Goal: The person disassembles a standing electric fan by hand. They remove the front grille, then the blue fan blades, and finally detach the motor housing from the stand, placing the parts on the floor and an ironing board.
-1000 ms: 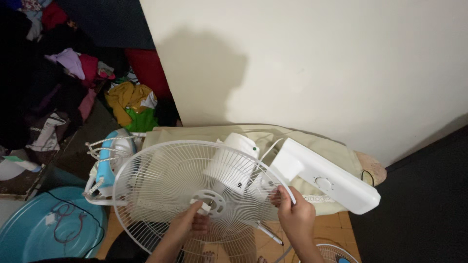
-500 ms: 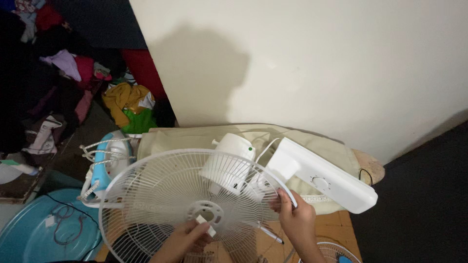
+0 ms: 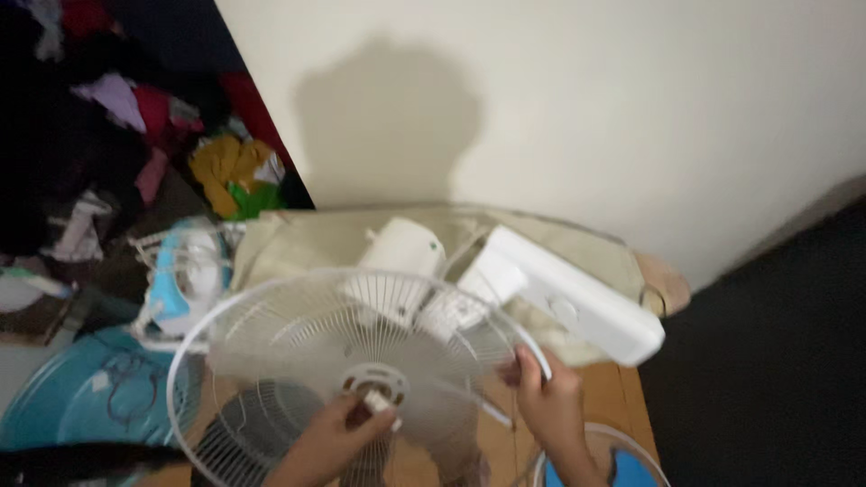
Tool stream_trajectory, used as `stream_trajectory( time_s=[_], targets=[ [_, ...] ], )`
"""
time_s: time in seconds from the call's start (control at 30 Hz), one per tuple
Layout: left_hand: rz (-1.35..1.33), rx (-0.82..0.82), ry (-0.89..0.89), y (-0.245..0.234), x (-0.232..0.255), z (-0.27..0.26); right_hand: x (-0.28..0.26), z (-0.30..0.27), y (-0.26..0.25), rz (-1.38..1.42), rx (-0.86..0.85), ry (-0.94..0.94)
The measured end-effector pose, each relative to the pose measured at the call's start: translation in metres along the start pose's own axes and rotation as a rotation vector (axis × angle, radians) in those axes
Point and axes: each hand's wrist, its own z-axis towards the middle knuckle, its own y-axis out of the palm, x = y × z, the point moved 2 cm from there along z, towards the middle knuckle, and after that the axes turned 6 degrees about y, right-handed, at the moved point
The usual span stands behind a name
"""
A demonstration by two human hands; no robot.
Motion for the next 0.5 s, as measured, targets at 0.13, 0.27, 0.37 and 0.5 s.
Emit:
stream_trajectory(
  time_s=[0.13, 0.27, 0.37, 0.5],
  targets=[
    [0.186, -0.081, -0.187, 0.027, 0.038, -0.016, 0.017, -0.008, -0.027, -0.042, 0.008, -0.022],
    [0.547, -0.095, -0.059, 0.057, 0.063, -0.043, 0.021, -0.045, -0.055, -0.041, 0.037, 0.071],
    [0.714, -0.011, 0.248, 0.073, 0.061, -0.056, 0.023, -0.080, -0.071, -0.038, 0.120, 0.074],
    [0.802, 0.006, 0.478, 0.081, 0.037, -0.088, 0.029, -0.150, -0.078, -0.099, 0.248, 0.177]
  ],
)
